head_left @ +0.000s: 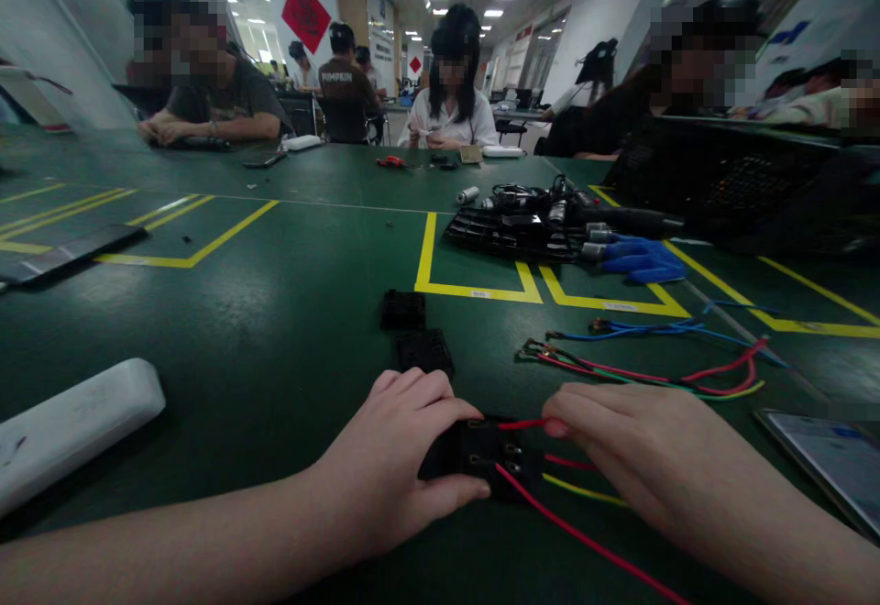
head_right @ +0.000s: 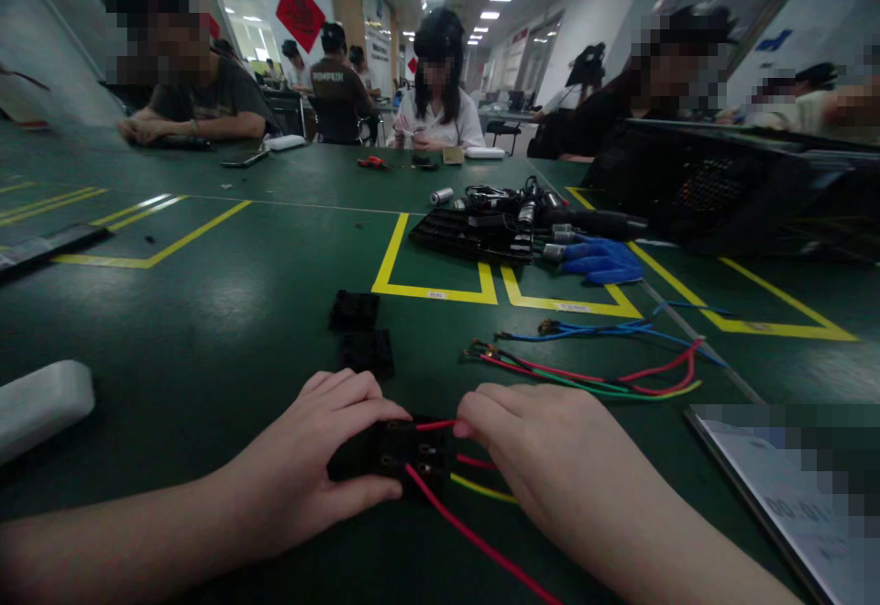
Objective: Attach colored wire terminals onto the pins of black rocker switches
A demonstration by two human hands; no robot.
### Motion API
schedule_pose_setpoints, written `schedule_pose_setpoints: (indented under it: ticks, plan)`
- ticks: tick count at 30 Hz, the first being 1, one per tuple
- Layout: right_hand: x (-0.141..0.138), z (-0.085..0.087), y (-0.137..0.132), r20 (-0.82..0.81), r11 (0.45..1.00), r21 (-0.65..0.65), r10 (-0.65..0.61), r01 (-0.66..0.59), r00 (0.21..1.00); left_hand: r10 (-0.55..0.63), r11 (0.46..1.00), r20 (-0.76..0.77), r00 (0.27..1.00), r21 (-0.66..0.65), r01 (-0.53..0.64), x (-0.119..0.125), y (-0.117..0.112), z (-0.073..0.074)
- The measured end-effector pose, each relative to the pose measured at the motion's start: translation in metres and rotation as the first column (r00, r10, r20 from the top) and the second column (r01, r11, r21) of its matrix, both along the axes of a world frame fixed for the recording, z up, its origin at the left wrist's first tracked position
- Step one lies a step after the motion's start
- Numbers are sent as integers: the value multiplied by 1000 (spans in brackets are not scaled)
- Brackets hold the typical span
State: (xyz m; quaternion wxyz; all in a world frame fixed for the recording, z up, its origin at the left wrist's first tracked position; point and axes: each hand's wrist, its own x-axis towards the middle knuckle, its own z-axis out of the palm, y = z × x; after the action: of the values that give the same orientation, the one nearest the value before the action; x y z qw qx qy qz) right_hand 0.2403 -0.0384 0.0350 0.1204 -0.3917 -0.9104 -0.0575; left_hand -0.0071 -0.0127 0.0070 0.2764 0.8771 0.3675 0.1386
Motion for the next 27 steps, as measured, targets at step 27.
schedule_pose_setpoints:
  ticks: [27]
  plan:
    - [-9, 12, -17, 183, 894, 435, 29, -107, 983, -6, 1000, -17, 1000, 18, 6, 2, 0, 2]
